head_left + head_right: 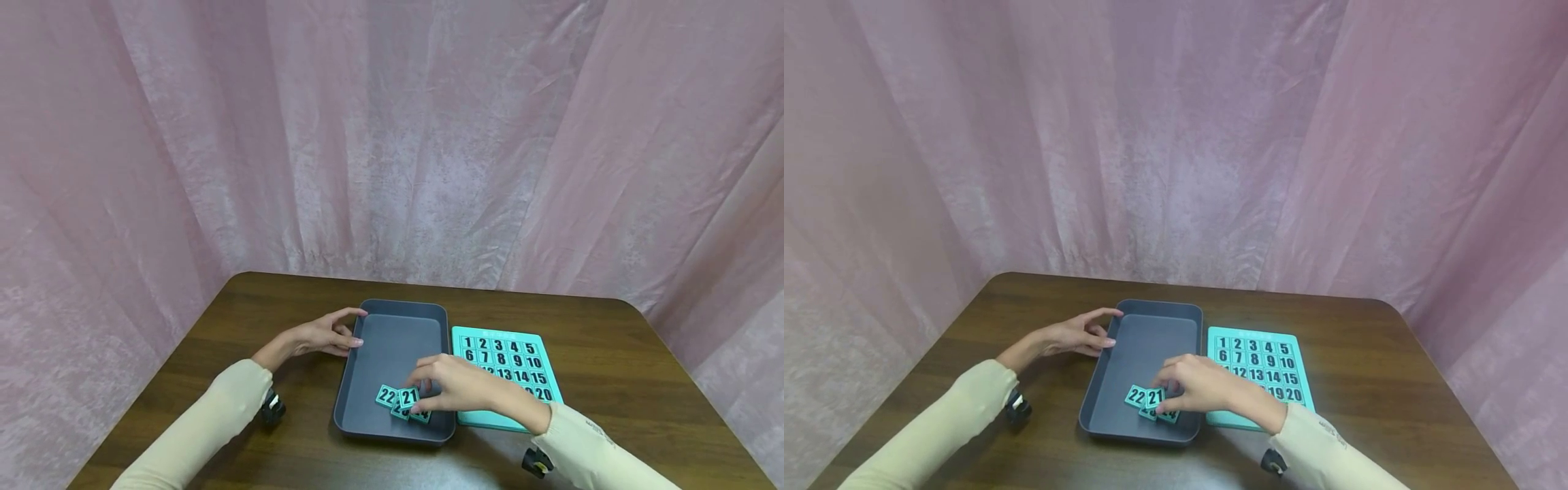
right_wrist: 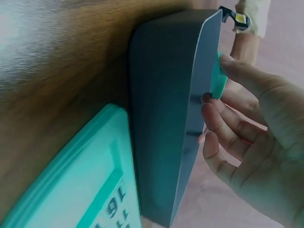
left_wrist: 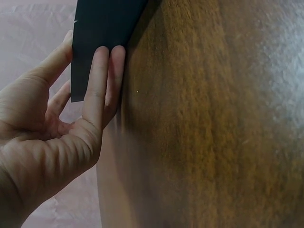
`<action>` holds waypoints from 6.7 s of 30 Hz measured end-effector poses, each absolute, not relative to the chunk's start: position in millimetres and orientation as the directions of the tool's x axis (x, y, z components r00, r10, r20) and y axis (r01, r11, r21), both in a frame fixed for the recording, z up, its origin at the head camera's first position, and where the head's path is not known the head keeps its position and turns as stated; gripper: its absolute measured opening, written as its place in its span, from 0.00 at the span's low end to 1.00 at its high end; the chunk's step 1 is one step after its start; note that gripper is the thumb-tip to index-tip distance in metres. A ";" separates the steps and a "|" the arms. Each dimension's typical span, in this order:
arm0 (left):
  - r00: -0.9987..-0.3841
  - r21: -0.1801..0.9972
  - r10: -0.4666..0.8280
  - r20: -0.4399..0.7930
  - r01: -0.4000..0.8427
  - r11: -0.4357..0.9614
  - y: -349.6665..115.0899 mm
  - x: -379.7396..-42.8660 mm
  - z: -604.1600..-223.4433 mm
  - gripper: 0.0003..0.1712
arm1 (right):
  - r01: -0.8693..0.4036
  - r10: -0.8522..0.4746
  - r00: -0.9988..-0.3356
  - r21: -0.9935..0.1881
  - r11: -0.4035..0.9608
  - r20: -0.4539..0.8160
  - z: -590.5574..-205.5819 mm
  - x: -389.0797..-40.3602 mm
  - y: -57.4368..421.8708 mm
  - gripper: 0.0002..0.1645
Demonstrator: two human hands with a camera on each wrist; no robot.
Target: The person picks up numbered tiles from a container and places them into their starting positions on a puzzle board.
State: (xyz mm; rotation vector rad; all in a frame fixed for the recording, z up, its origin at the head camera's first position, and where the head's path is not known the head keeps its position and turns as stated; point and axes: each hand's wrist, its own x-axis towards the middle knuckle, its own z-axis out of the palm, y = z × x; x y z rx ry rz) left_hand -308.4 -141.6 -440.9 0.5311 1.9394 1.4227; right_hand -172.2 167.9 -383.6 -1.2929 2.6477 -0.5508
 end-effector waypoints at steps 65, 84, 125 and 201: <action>-0.690 0.950 0.674 -0.262 -0.060 0.307 -143.2 -308.6 -444.9 0.46 | -0.686 -0.678 -0.710 -0.406 0.604 0.192 -425.0 -154.1 271.4 0.21; -0.699 0.950 0.667 -0.257 -0.057 0.307 -142.6 -308.2 -444.8 0.46 | -0.768 -0.785 -0.620 -0.223 0.601 0.018 -379.2 -192.1 183.5 0.13; -0.700 0.949 0.664 -0.264 -0.067 0.307 -135.0 -307.6 -444.6 0.45 | -0.753 -0.758 -0.645 -0.087 0.653 -0.098 -386.2 -179.3 137.3 0.19; -0.686 0.949 0.680 -0.259 -0.048 0.312 -138.7 -312.4 -444.9 0.47 | -0.678 -0.619 -0.734 -0.356 0.643 0.279 -430.0 -136.9 300.3 0.18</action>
